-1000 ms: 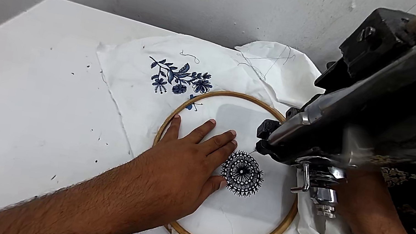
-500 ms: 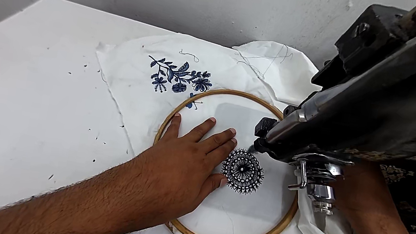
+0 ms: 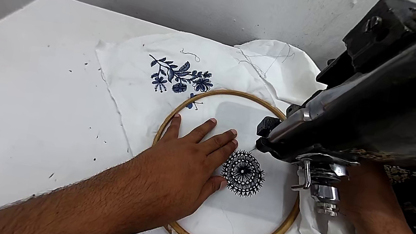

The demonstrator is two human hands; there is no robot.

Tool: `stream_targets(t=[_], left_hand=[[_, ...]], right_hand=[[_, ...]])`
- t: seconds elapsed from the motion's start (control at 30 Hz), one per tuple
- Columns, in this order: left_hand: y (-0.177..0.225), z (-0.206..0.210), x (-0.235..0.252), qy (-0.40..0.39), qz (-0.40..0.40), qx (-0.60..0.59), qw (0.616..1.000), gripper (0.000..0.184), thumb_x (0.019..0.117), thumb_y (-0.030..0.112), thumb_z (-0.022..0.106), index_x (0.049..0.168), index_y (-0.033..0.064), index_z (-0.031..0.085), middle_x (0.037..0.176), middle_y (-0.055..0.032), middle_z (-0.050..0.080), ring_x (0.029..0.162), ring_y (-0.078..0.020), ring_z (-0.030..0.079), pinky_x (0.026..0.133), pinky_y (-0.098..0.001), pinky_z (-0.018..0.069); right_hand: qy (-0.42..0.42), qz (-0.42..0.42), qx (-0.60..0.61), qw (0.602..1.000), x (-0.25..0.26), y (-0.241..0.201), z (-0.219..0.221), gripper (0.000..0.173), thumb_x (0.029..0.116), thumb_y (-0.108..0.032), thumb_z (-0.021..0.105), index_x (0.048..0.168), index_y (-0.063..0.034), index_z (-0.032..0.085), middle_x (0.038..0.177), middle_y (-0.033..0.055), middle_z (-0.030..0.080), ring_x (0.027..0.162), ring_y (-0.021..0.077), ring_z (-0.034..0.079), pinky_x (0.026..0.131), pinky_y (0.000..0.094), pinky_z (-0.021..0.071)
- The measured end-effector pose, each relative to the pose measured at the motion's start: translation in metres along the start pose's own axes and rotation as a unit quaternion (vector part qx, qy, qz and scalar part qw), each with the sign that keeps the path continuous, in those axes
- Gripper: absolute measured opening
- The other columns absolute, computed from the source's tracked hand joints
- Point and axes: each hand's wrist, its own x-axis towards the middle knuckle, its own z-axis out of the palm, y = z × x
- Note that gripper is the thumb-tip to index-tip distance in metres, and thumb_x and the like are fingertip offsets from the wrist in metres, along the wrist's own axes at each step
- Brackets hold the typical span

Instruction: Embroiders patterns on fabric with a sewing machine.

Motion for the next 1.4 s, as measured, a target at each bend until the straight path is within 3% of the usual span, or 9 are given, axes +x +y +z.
stream_targets(t=[0.13, 0.27, 0.43, 0.53, 0.63, 0.87, 1.0, 1.07, 1.4], left_hand=[[-0.002, 0.001, 0.002, 0.013, 0.0, 0.0, 1.0, 0.064, 0.106, 0.054, 0.029, 0.157, 0.0197, 0.044, 0.165, 0.0057, 0.037, 0.154, -0.0295, 0.031, 0.11, -0.0803, 0.0238], [-0.003, -0.001, 0.0, 0.003, -0.01, -0.005, 1.0, 0.063, 0.1058, 0.055, 0.03, 0.158, 0.0214, 0.044, 0.166, 0.0067, 0.036, 0.154, -0.0287, 0.031, 0.111, -0.0787, 0.0263], [-0.005, -0.001, 0.0, 0.009, -0.01, -0.003, 1.0, 0.063, 0.1053, 0.053, 0.032, 0.158, 0.0204, 0.044, 0.165, 0.0046, 0.037, 0.153, -0.0301, 0.033, 0.11, -0.0796, 0.0253], [-0.004, -0.002, -0.001, 0.001, -0.013, 0.0, 1.0, 0.063, 0.1056, 0.053, 0.031, 0.158, 0.021, 0.043, 0.166, 0.0056, 0.036, 0.154, -0.03, 0.032, 0.11, -0.0789, 0.0272], [-0.002, -0.003, -0.002, -0.009, -0.013, 0.003, 1.0, 0.064, 0.1055, 0.053, 0.03, 0.158, 0.0204, 0.043, 0.166, 0.0053, 0.035, 0.154, -0.0306, 0.031, 0.109, -0.0803, 0.0268], [-0.004, 0.001, 0.0, 0.014, -0.011, 0.004, 1.0, 0.063, 0.1057, 0.053, 0.03, 0.157, 0.0206, 0.044, 0.165, 0.0057, 0.038, 0.153, -0.0304, 0.033, 0.11, -0.0797, 0.0272], [-0.001, -0.001, -0.003, 0.001, -0.016, 0.007, 1.0, 0.063, 0.1056, 0.053, 0.03, 0.158, 0.0213, 0.043, 0.166, 0.006, 0.036, 0.154, -0.0307, 0.031, 0.109, -0.0788, 0.0295], [-0.002, 0.001, -0.002, 0.011, -0.014, 0.002, 1.0, 0.063, 0.1056, 0.054, 0.03, 0.157, 0.0209, 0.044, 0.165, 0.0059, 0.038, 0.153, -0.0307, 0.032, 0.109, -0.0791, 0.0293], [-0.004, -0.004, -0.004, -0.007, -0.021, 0.006, 1.0, 0.063, 0.1059, 0.053, 0.031, 0.158, 0.021, 0.043, 0.166, 0.0058, 0.036, 0.153, -0.0301, 0.032, 0.109, -0.0796, 0.0283]], right_hand=[[0.018, -0.002, 0.009, 1.0, 0.001, 0.005, 0.005, 0.028, 0.0888, -0.024, 0.074, 0.101, 0.0, 0.068, 0.098, 0.0217, 0.067, 0.095, 0.0368, 0.065, 0.076, 0.0597, 0.0492], [0.033, 0.026, 0.034, 0.999, 0.0, -0.001, 0.008, 0.031, 0.0856, -0.028, 0.075, 0.104, -0.0045, 0.067, 0.097, 0.014, 0.067, 0.094, 0.025, 0.065, 0.078, 0.0505, 0.0503], [0.047, -0.008, 0.067, 0.997, -0.004, 0.007, 0.012, 0.035, 0.0843, -0.03, 0.073, 0.106, -0.003, 0.066, 0.097, 0.0124, 0.066, 0.093, 0.02, 0.065, 0.077, 0.0441, 0.0513], [0.031, 0.005, 0.064, 0.997, -0.003, 0.006, 0.01, 0.03, 0.0851, -0.026, 0.073, 0.104, -0.0033, 0.066, 0.093, 0.0125, 0.066, 0.089, 0.0216, 0.065, 0.074, 0.046, 0.051], [-0.002, 0.03, 0.043, 0.999, -0.005, 0.002, 0.006, 0.023, 0.0877, -0.014, 0.075, 0.101, 0.0021, 0.066, 0.091, 0.0187, 0.066, 0.087, 0.0307, 0.065, 0.072, 0.054, 0.05], [0.05, -0.011, 0.033, 0.998, 0.001, 0.004, 0.012, 0.029, 0.0835, -0.027, 0.075, 0.102, -0.0065, 0.068, 0.094, 0.0128, 0.068, 0.091, 0.0251, 0.067, 0.075, 0.0501, 0.0522], [0.025, -0.015, 0.041, 0.999, -0.003, 0.005, 0.009, 0.027, 0.0853, -0.022, 0.075, 0.102, -0.0025, 0.067, 0.093, 0.0152, 0.067, 0.088, 0.0278, 0.066, 0.073, 0.0522, 0.0516], [0.036, -0.009, 0.036, 0.999, -0.001, 0.004, 0.011, 0.028, 0.0821, -0.022, 0.076, 0.102, -0.0042, 0.068, 0.094, 0.0142, 0.068, 0.091, 0.0267, 0.066, 0.075, 0.0518, 0.0514], [0.049, -0.025, 0.048, 0.997, -0.002, 0.005, 0.015, 0.034, 0.0842, -0.027, 0.07, 0.108, -0.0029, 0.067, 0.1, 0.0144, 0.067, 0.096, 0.0237, 0.066, 0.08, 0.0474, 0.0526]])
